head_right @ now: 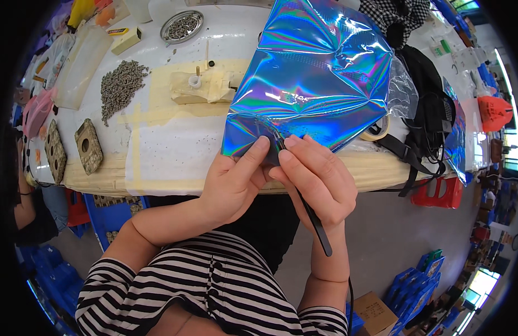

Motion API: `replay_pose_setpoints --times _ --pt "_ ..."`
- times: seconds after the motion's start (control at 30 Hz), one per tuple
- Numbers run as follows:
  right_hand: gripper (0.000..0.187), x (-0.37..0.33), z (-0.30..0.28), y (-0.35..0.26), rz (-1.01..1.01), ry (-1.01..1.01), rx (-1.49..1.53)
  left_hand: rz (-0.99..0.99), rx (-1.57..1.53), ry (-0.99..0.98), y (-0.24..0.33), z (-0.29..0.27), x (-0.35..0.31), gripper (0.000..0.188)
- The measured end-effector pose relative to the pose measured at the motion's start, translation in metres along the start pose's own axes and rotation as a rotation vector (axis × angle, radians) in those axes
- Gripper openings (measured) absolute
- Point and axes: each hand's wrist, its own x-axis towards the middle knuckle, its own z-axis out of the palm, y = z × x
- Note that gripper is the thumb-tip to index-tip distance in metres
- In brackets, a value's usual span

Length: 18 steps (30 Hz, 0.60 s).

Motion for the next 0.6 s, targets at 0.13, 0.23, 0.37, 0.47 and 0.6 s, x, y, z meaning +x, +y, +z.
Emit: replay_pose_setpoints --times 0.13,0.23,0.37,0.47,0.6 --pt "0.027 -0.0002 -0.0017 -0.0003 0.036 0.009 -0.017 0.041 -0.003 0.008 -0.0005 0.0053 0.0005 0.026" --pt "0.026 0.0003 -0.0019 0.0001 0.037 0.001 -0.017 0.032 0.006 0.020 0.0002 0.0045 0.0008 0.026" --pt "0.026 0.0005 -0.0014 0.0007 0.036 0.006 -0.012 0.030 0.033 -0.012 -0.0001 0.0028 0.0001 0.029" --pt "0.025 0.0010 -0.0018 0.0005 0.039 0.007 -0.014 0.057 0.019 -0.023 0.0003 0.0047 0.0010 0.029" --pt "0.024 0.0022 -0.0011 -0.0004 0.036 0.007 -0.022 0.054 0.008 -0.034 -0.0016 0.0008 0.0013 0.028"
